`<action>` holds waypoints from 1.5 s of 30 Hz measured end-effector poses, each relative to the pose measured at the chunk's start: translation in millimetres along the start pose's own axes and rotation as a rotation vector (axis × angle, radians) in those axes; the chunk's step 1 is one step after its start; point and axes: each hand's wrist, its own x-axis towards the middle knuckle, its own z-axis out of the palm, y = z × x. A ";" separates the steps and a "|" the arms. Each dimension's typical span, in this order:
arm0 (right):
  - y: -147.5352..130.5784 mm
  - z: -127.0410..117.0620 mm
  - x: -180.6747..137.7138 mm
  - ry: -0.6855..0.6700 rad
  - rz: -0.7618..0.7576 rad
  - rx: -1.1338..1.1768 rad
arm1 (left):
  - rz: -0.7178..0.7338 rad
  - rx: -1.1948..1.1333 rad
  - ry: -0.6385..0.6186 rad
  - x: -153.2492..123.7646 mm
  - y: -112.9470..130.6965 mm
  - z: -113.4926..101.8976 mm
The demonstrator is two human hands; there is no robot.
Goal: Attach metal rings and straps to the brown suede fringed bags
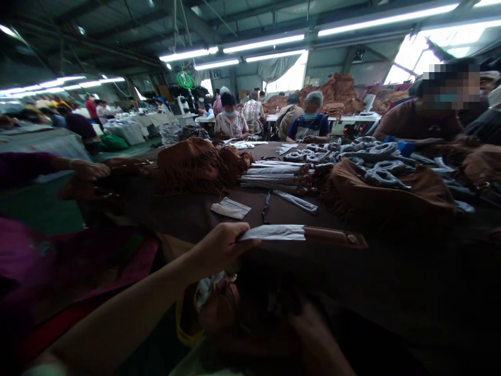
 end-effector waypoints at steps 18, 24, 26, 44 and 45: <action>0.5 -54.0 -24.4 0.000 -0.071 0.699 | -0.102 0.390 -0.240 17.2 -24.1 -0.4; -14.6 -57.4 -14.6 0.017 -0.061 0.869 | -0.078 0.354 -0.255 22.3 -19.0 3.5; -22.0 -56.2 -11.6 0.030 -0.042 0.894 | -0.065 0.355 -0.273 22.9 -17.5 5.9; -41.9 -56.6 -6.1 0.231 0.149 0.895 | 0.170 0.536 -0.416 41.1 3.3 12.7; -42.7 -56.2 -6.0 0.230 0.140 0.872 | 0.222 0.520 -0.378 45.2 13.9 17.4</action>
